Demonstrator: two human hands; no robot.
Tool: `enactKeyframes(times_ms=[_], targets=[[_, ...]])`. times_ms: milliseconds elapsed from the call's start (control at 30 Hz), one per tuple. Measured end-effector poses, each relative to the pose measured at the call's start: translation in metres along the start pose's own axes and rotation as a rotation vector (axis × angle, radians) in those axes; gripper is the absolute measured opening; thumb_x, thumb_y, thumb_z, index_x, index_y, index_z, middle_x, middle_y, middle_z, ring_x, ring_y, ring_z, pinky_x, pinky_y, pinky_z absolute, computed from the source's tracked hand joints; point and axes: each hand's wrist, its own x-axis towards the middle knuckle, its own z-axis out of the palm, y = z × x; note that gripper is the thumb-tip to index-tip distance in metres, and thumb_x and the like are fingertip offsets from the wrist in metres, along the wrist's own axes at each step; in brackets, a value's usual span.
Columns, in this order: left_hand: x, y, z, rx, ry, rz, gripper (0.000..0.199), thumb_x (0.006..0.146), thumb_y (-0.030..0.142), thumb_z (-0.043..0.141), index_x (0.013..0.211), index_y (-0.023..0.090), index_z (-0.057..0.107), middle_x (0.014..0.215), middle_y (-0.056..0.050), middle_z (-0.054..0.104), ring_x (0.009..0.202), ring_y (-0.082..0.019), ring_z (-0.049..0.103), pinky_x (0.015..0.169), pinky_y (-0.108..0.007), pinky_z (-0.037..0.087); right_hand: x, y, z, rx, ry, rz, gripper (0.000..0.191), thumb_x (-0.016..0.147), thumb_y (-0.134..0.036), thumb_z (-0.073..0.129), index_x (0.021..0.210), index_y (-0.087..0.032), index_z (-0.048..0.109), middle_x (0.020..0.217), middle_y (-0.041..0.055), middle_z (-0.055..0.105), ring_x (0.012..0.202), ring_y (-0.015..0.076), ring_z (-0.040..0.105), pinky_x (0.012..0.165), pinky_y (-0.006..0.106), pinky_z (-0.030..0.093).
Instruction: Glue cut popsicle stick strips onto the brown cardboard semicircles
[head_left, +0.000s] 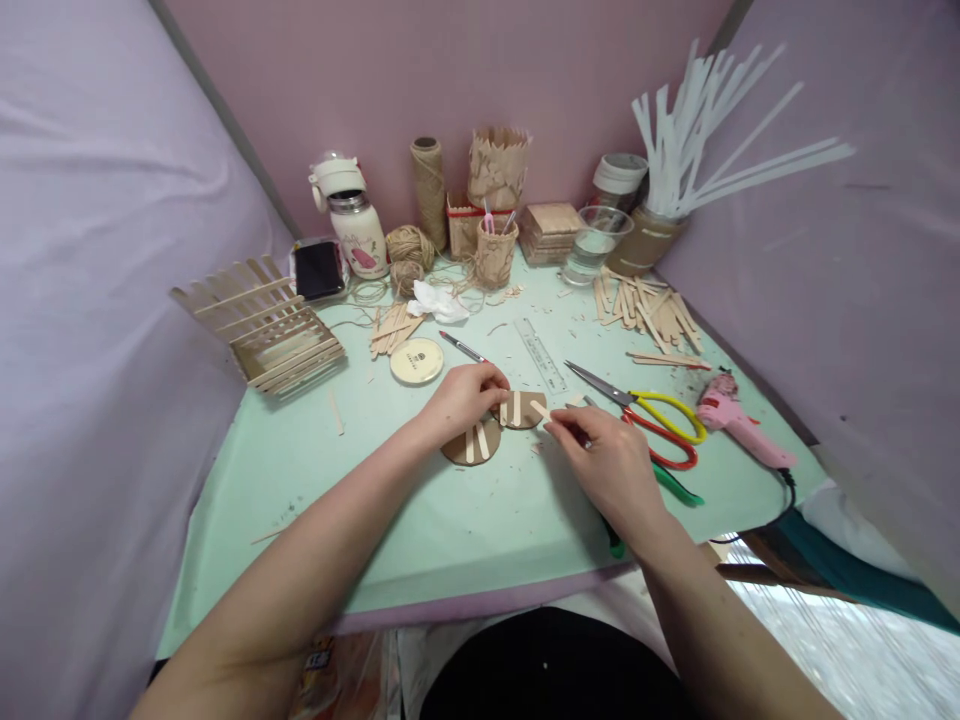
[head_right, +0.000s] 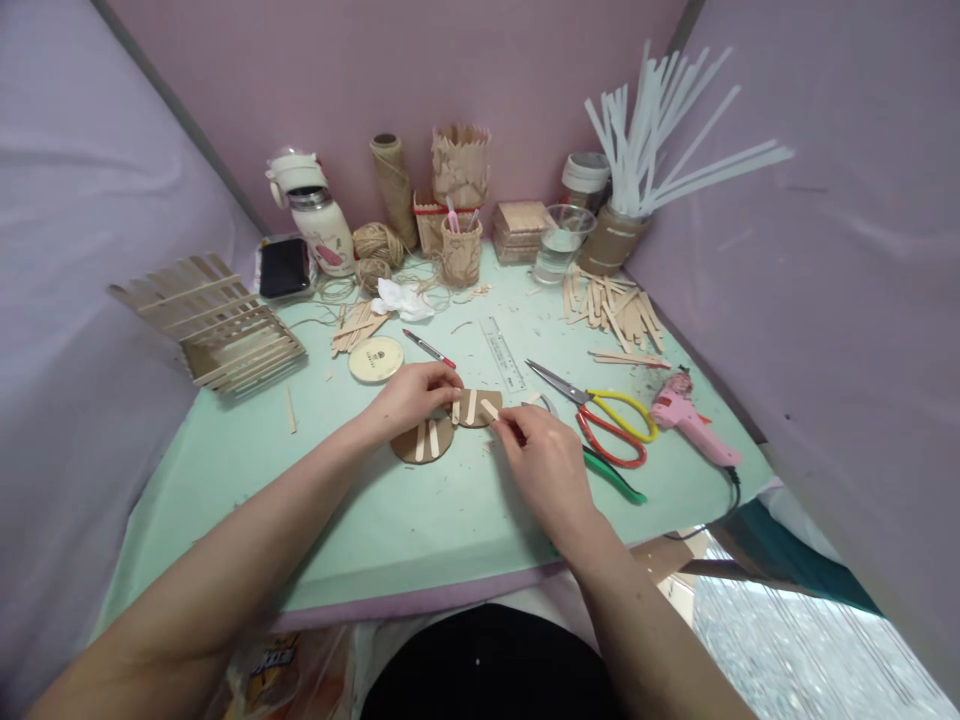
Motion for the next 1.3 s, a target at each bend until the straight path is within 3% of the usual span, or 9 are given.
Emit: enactKeyframes(times_ms=[333, 433, 533, 600, 667, 833, 1000, 1300], targets=[[0.006, -0.007, 0.008, 0.234, 0.063, 0.092, 0.01, 0.081, 0.025, 0.062, 0.086, 0.02, 0.07, 0.082, -0.004, 0.07, 0.078, -0.021, 0.062, 0.073, -0.032, 0.044, 0.014, -0.001, 0.013, -0.122, -0.08, 0.075, 0.021, 0.092, -0.027, 0.053, 0.084, -0.02, 0.071, 0.08, 0.0066, 0.074, 0.073, 0.0226, 0.067, 0.066, 0.033, 0.045], [0.003, -0.008, 0.004, 0.312, 0.07, 0.127, 0.015, 0.082, 0.027, 0.062, 0.093, 0.02, 0.07, 0.094, -0.007, 0.069, 0.089, -0.024, 0.061, 0.081, -0.035, 0.045, 0.017, 0.001, 0.018, -0.154, -0.118, 0.071, 0.021, 0.091, -0.026, 0.053, 0.08, -0.02, 0.069, 0.076, 0.007, 0.072, 0.072, 0.0235, 0.065, 0.064, 0.033, 0.043], [-0.001, -0.006, -0.001, 0.37, -0.009, 0.168, 0.031, 0.079, 0.032, 0.068, 0.108, 0.02, 0.067, 0.111, -0.01, 0.065, 0.108, -0.029, 0.056, 0.094, -0.04, 0.043, 0.017, 0.002, 0.019, -0.156, -0.157, 0.067, 0.014, 0.088, -0.029, 0.059, 0.082, -0.02, 0.068, 0.071, 0.0049, 0.069, 0.067, 0.0227, 0.063, 0.061, 0.033, 0.042], [-0.004, -0.004, -0.002, 0.408, -0.082, 0.19, 0.05, 0.073, 0.038, 0.074, 0.118, 0.019, 0.063, 0.121, -0.012, 0.061, 0.116, -0.032, 0.05, 0.098, -0.044, 0.04, 0.016, 0.004, 0.015, -0.154, -0.175, 0.05, 0.013, 0.085, -0.029, 0.064, 0.091, -0.019, 0.068, 0.078, 0.0055, 0.07, 0.072, 0.0236, 0.064, 0.064, 0.034, 0.045], [-0.007, -0.003, -0.001, 0.444, -0.125, 0.198, 0.062, 0.068, 0.04, 0.078, 0.123, 0.019, 0.059, 0.126, -0.013, 0.057, 0.117, -0.034, 0.048, 0.099, -0.047, 0.039, 0.018, 0.008, 0.01, -0.141, -0.187, 0.0, 0.024, 0.082, -0.027, 0.068, 0.104, -0.017, 0.066, 0.091, 0.0088, 0.07, 0.085, 0.0267, 0.064, 0.074, 0.038, 0.049], [-0.009, -0.001, 0.002, 0.468, -0.129, 0.209, 0.057, 0.073, 0.032, 0.07, 0.126, 0.018, 0.054, 0.119, -0.013, 0.058, 0.112, -0.033, 0.05, 0.096, -0.046, 0.041, 0.032, 0.024, 0.004, -0.013, -0.312, -0.179, 0.057, 0.078, -0.017, 0.069, 0.133, -0.019, 0.053, 0.126, 0.0103, 0.064, 0.119, 0.0301, 0.053, 0.099, 0.047, 0.045], [-0.008, 0.0, 0.005, 0.415, -0.097, 0.216, 0.057, 0.075, 0.029, 0.069, 0.128, 0.016, 0.052, 0.116, -0.013, 0.062, 0.109, -0.031, 0.053, 0.095, -0.043, 0.042, 0.041, 0.033, 0.007, 0.074, -0.398, -0.171, 0.055, 0.082, -0.015, 0.064, 0.135, -0.02, 0.052, 0.122, 0.009, 0.067, 0.115, 0.0278, 0.056, 0.093, 0.044, 0.049], [-0.01, 0.003, 0.008, 0.434, -0.081, 0.244, 0.057, 0.077, 0.032, 0.07, 0.129, 0.017, 0.051, 0.123, -0.013, 0.061, 0.115, -0.032, 0.055, 0.096, -0.043, 0.043, 0.039, 0.03, 0.001, 0.074, -0.372, -0.153, 0.054, 0.083, -0.021, 0.065, 0.135, -0.021, 0.053, 0.125, 0.0097, 0.066, 0.118, 0.0291, 0.056, 0.095, 0.047, 0.048]])
